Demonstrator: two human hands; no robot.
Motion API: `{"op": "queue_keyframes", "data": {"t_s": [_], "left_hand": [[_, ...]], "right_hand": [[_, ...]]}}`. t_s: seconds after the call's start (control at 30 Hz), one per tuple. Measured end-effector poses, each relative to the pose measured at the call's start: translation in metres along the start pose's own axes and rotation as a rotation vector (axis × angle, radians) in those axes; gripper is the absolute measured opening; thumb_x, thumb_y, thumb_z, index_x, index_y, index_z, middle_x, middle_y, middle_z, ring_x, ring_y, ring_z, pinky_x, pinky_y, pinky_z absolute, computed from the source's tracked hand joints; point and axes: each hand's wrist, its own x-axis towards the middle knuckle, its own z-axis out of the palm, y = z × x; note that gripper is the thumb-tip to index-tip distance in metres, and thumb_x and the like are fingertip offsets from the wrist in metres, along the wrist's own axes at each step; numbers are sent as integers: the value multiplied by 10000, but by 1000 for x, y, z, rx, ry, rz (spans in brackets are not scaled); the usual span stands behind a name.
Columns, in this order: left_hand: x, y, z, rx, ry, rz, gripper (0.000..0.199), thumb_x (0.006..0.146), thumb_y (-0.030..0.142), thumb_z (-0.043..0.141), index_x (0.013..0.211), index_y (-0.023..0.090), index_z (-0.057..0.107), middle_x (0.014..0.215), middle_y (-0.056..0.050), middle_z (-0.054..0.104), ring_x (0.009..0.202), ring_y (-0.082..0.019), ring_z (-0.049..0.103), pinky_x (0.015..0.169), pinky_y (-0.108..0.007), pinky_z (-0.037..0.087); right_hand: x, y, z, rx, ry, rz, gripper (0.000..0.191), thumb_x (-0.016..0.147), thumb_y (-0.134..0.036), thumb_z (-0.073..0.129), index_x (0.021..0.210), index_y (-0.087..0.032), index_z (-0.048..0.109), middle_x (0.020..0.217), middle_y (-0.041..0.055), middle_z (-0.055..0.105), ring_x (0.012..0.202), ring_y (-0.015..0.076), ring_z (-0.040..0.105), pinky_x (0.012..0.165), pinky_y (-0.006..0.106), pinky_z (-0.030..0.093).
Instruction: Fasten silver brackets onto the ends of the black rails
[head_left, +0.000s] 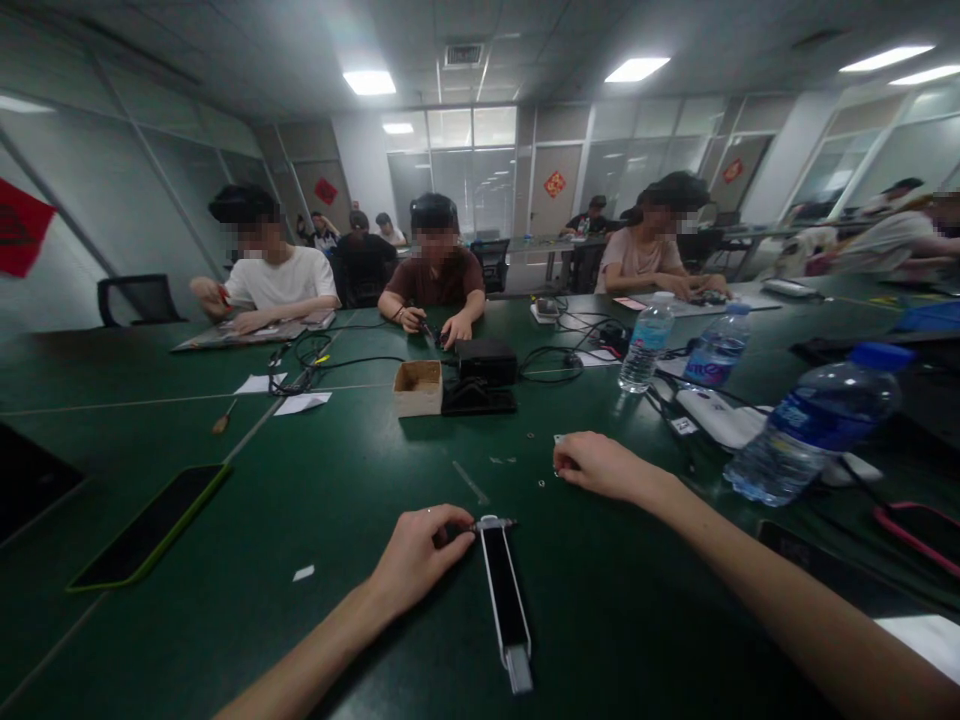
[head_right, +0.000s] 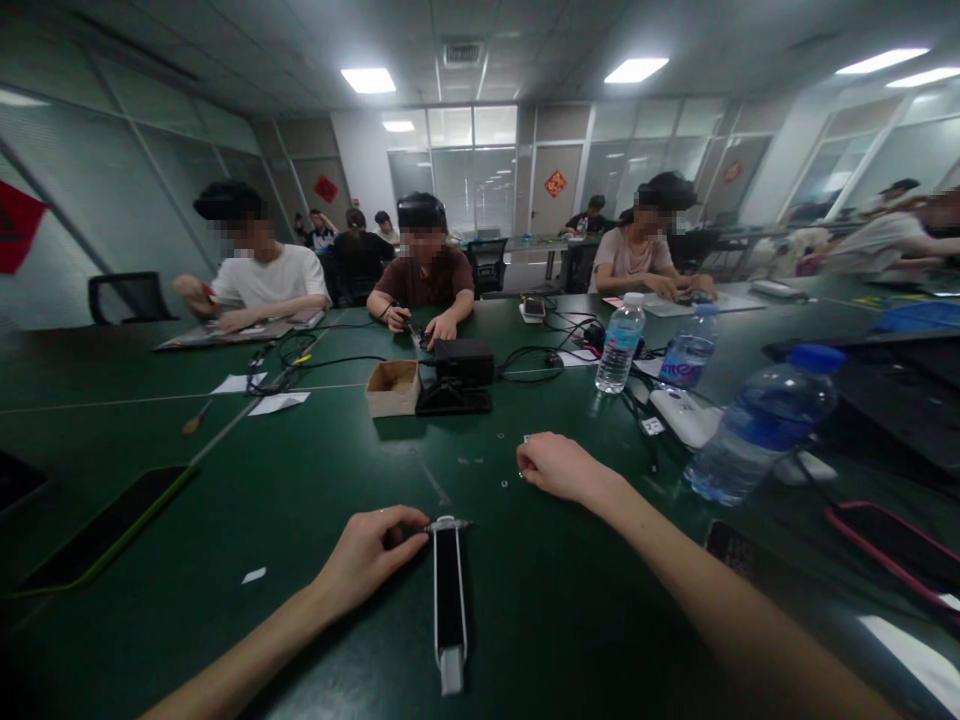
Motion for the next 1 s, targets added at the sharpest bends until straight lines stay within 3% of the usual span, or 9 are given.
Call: {"op": "queue_keyframes", "data": {"t_s": [0.27,0.5,0.9,1.0], "left_hand": [[-2,-2,2,-5,17,21,165,844,234,604,978,195,692,787,18,672,613,-121,553,615,-224,433],[-2,-4,3,-14,24,34,150,842,222,609,968,193,685,803,20,670,624,-119,552,614,-220,426],[-2,0,2,-11,26,-4,144,819,194,626,951,181,682,797,15,670,621,-122,552,611,-218,429],[-2,0,2,-14,32,7,149,823,199,624,960,185,682,816,14,676,618,-120,548,609,-218,427]], "right_hand": [[-2,-14,-2,-23,17,142,169,868,-294,574,811,-160,661,881,85,665,797,215,627,636,287,455],[3,-10,5,84,-24,169,141,854,-223,563,806,-148,672,858,73,684,777,192,646,635,257,450],[5,-14,8,84,-74,212,208,865,-259,533,764,-158,684,874,87,696,855,241,648,820,371,438],[5,-16,7,114,-65,199,186,852,-251,545,774,-163,688,868,73,691,856,228,647,800,335,445]]}}
